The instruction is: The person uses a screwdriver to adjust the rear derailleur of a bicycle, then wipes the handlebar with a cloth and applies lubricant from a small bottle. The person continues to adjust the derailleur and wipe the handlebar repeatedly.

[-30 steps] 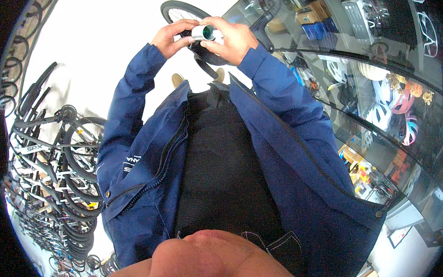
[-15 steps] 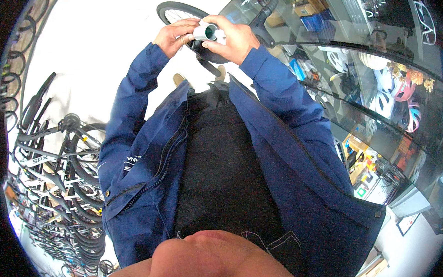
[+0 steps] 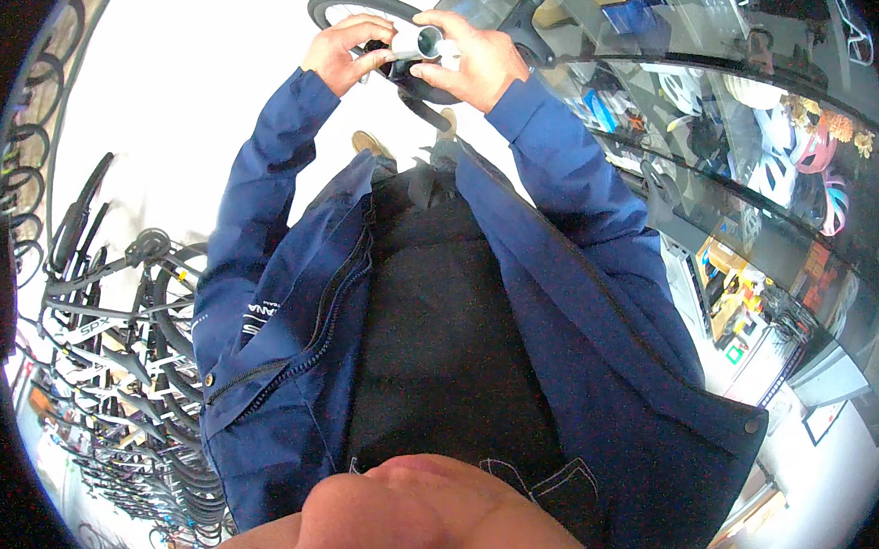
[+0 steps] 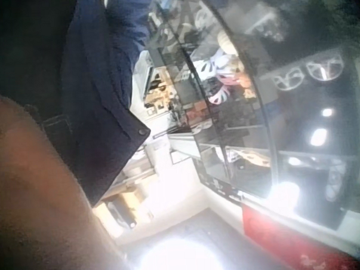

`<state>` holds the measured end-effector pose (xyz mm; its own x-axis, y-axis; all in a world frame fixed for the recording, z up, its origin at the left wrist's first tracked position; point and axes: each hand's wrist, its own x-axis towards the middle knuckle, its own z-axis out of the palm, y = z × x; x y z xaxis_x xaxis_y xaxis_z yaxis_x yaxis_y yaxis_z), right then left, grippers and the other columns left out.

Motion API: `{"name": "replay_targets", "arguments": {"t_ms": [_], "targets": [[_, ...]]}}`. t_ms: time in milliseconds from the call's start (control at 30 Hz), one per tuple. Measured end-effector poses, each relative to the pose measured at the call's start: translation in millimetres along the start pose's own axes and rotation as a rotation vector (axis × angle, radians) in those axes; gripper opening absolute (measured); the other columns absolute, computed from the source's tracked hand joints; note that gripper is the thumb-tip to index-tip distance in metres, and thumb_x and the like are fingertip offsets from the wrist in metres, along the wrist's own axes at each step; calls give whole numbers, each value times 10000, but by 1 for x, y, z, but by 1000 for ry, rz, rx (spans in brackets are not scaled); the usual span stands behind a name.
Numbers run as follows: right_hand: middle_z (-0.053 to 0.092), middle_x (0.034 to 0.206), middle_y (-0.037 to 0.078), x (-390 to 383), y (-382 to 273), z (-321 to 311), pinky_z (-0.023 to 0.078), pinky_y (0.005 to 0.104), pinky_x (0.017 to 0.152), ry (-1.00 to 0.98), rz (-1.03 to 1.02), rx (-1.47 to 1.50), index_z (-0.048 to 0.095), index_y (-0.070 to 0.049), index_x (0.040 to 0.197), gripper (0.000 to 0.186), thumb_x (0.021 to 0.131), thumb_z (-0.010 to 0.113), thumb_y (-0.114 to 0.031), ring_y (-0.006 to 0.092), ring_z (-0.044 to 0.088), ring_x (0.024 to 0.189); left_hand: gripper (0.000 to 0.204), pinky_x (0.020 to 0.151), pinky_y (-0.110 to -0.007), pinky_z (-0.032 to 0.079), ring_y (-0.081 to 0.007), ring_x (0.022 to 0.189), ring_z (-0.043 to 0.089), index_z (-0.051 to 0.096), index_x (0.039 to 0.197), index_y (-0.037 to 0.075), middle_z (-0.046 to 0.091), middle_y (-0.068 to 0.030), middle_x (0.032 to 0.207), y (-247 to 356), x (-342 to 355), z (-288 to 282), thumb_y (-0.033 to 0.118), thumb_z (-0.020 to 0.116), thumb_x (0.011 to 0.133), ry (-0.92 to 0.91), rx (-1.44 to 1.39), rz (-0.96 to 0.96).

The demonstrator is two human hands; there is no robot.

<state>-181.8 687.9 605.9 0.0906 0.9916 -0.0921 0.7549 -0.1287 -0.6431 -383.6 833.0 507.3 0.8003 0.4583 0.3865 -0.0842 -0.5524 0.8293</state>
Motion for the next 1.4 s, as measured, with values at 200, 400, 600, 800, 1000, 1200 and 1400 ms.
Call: {"name": "replay_targets", "arguments": {"t_ms": [200,400,600,800,1000,1200,1400], "targets": [[759,972,83,-11,-3,0,586,324,811,87,7,95,517,-164,1447,779,779,904,-262,185,742,890,186,859,-392,571,-318,1009,693,719,1054,69,724,-108,1079,2,-3,6,149,756,890,64,72,44],[729,996,83,-38,36,2,548,268,704,120,148,511,463,-45,1443,701,862,836,-165,122,670,828,217,908,-399,565,-334,1090,674,725,1095,68,725,-115,1094,1,-3,8,145,753,894,89,140,90],[681,1191,195,-59,94,23,565,357,889,204,456,1223,491,-6,1400,425,991,595,-57,263,685,1029,450,1059,-383,504,-208,1228,627,623,1339,80,711,-38,1228,-11,-34,6,84,761,911,448,-123,-206],[654,1281,203,-54,102,12,556,431,1008,114,348,1307,564,9,1319,371,950,571,52,324,674,1152,246,849,-256,528,-121,971,678,691,1199,32,734,-41,1049,3,-105,39,122,720,972,796,-550,-617],[668,1282,128,33,100,-11,564,362,968,28,237,848,559,-29,1336,344,994,593,-17,218,665,1141,213,858,-250,536,-108,974,672,680,1181,26,725,-38,1033,25,-118,80,82,704,978,756,-746,-724],[729,1077,79,132,83,-8,562,370,846,-357,-142,408,680,-86,1187,230,968,696,-156,227,689,969,204,882,-250,532,-103,957,657,681,1174,12,717,-38,1048,23,-104,78,72,697,980,906,-759,-614],[673,1112,-10,137,92,4,529,269,899,-796,12,461,644,-67,1213,269,953,710,-57,86,631,1003,214,900,-256,533,-107,987,656,681,1172,17,716,-40,1069,33,-96,92,81,711,970,914,-809,-684]]}}
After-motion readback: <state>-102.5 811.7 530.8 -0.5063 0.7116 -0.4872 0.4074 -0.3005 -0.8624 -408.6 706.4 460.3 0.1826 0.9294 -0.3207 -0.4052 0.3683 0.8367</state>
